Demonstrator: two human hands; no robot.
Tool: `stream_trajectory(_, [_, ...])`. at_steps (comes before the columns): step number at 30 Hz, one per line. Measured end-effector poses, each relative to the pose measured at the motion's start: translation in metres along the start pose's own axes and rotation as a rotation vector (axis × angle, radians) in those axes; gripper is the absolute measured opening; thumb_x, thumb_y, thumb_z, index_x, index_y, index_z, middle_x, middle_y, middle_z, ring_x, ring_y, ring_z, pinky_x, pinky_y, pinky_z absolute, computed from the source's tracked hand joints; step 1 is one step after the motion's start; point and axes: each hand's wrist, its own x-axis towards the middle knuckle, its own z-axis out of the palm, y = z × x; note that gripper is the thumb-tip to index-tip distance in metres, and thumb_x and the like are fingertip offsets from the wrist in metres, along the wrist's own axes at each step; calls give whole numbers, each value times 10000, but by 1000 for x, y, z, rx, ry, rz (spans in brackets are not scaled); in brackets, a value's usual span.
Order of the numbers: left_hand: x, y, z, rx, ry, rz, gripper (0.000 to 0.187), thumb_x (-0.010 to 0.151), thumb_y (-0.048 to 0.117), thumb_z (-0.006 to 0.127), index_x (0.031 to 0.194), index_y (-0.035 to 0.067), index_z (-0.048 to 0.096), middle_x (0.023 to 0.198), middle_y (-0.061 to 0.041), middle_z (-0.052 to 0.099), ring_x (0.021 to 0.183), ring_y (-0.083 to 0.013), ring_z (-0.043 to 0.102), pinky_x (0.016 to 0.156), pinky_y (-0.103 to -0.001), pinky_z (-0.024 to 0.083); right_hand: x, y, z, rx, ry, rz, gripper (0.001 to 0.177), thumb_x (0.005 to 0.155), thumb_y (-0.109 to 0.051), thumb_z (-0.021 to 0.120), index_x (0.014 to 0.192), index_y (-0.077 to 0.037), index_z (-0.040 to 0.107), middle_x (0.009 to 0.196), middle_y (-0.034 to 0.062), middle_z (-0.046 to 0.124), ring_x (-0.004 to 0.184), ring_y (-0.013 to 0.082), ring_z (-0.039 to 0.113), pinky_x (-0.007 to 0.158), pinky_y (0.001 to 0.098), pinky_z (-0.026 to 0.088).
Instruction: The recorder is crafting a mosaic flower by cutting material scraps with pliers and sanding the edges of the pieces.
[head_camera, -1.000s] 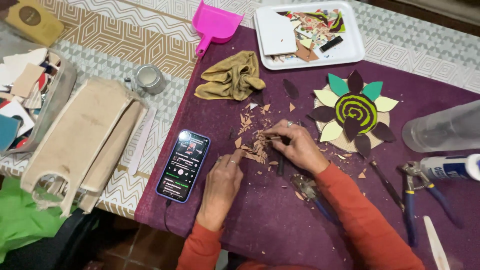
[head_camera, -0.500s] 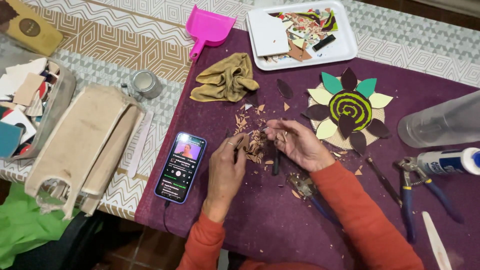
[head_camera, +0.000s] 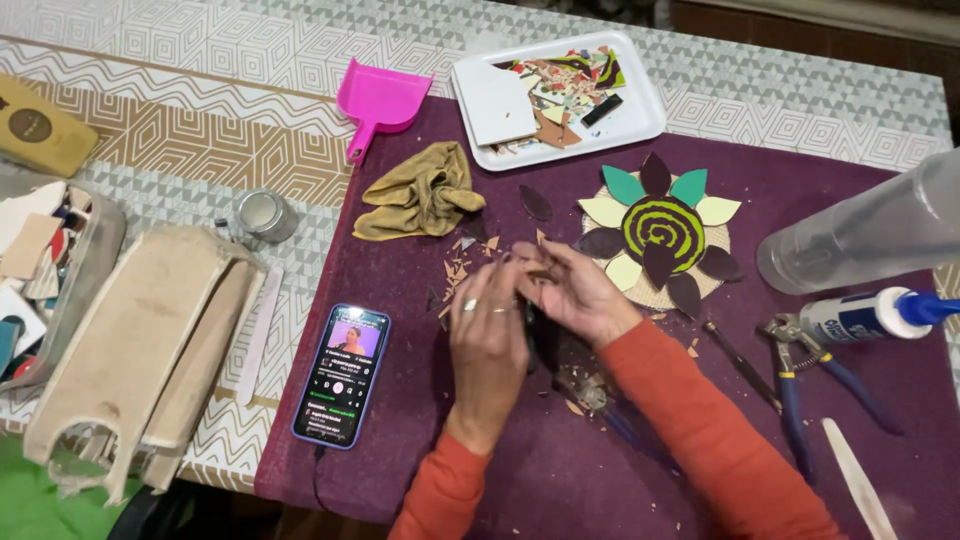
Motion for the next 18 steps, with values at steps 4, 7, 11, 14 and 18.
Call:
stream_trajectory(4, [-20, -46, 4, 10, 56, -99, 433, 908, -120, 546, 1330, -41, 598, 1238, -201, 689, 1219, -367, 648, 1056, -450, 515, 51, -74, -4, -99, -115, -115, 282, 1042, -44, 554, 1301, 66, 566, 1174, 210, 692, 1022, 210, 673, 890, 277, 580])
stream_trajectory(7, [-31, -72, 11, 60, 103, -206, 441, 878, -166, 516, 1287, -47, 632, 1209, -207, 703, 1171, -364, 673, 998, -428, 555, 109, -128, -9, -620, 113, -440, 264, 972, 20, 547, 1229, 56, 597, 1083, 153, 698, 939, 169, 703, 758, 265, 570])
stream_trajectory(11, [-33, -79, 10, 116, 157, -238, 420, 880, -158, 542, 1278, -58, 632, 1190, -210, 700, 1147, -373, 671, 970, -442, 554, 174, -159, -41, -1546, 262, -963, 165, 892, 69, 569, 1012, 20, 671, 961, 169, 733, 906, 289, 715, 802, 382, 593])
stream_trajectory(14, [-31, -83, 9, 132, 144, -255, 400, 889, -141, 564, 1274, -56, 635, 1177, -206, 702, 1131, -376, 671, 954, -447, 549, 187, -159, -42, -1916, 361, -1178, 177, 810, 37, 681, 976, -13, 715, 925, 227, 721, 914, 403, 686, 805, 487, 551])
stream_trajectory(18, [-34, -84, 6, 120, 91, -292, 347, 906, -113, 585, 1240, -50, 651, 1159, -196, 708, 1104, -376, 676, 934, -442, 548, 154, -136, -9, -2026, 509, -1224, 251, 861, 39, 678, 1099, -17, 733, 971, 267, 700, 861, 459, 670, 707, 546, 523])
